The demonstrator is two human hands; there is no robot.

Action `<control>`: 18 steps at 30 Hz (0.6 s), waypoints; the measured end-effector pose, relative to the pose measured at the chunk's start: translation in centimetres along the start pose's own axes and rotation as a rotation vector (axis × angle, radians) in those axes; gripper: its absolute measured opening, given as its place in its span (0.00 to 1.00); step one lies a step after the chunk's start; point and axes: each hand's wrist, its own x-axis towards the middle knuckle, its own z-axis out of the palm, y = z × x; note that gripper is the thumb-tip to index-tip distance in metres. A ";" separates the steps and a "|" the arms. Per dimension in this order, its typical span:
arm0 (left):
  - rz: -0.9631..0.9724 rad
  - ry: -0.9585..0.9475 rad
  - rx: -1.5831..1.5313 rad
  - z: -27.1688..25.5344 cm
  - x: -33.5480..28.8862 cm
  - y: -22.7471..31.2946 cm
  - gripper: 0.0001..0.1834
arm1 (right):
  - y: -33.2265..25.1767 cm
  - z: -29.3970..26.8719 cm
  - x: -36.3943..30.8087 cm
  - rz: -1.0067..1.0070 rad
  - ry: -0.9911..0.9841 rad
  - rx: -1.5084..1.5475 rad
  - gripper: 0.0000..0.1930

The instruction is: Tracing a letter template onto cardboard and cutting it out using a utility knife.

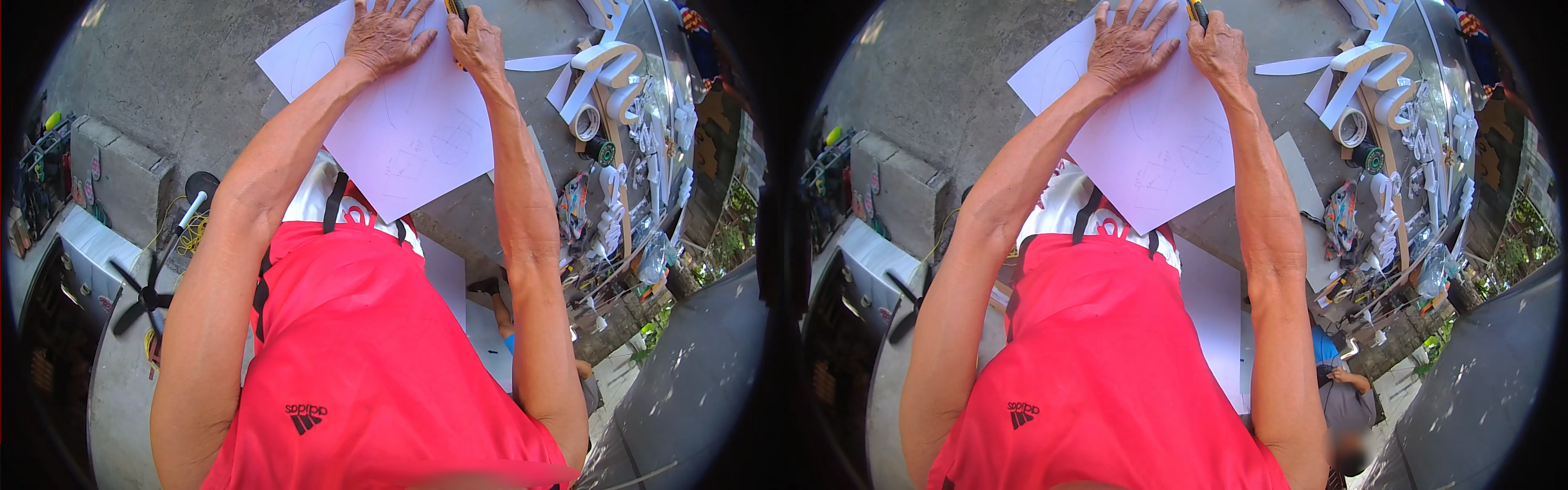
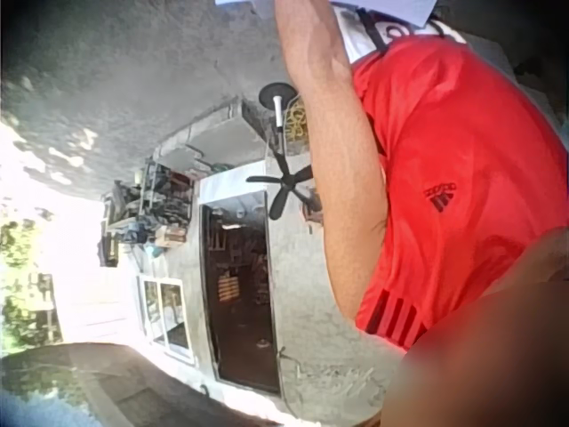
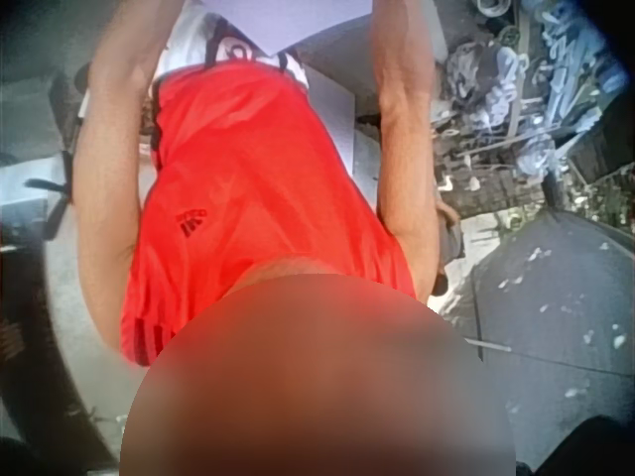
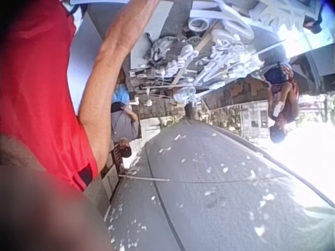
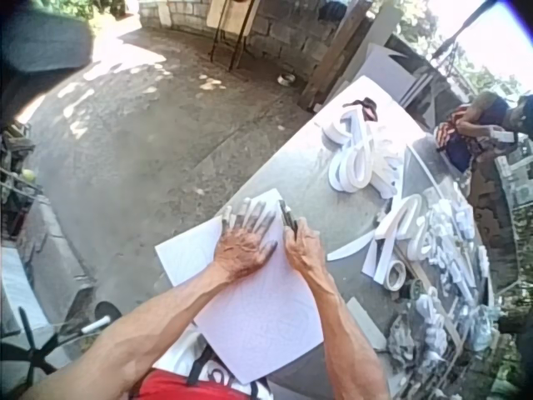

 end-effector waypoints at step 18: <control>0.025 0.017 0.045 0.4 0.5 0.0 0.30 | -5.4 -3.9 1.3 0.189 -0.297 -0.062 0.19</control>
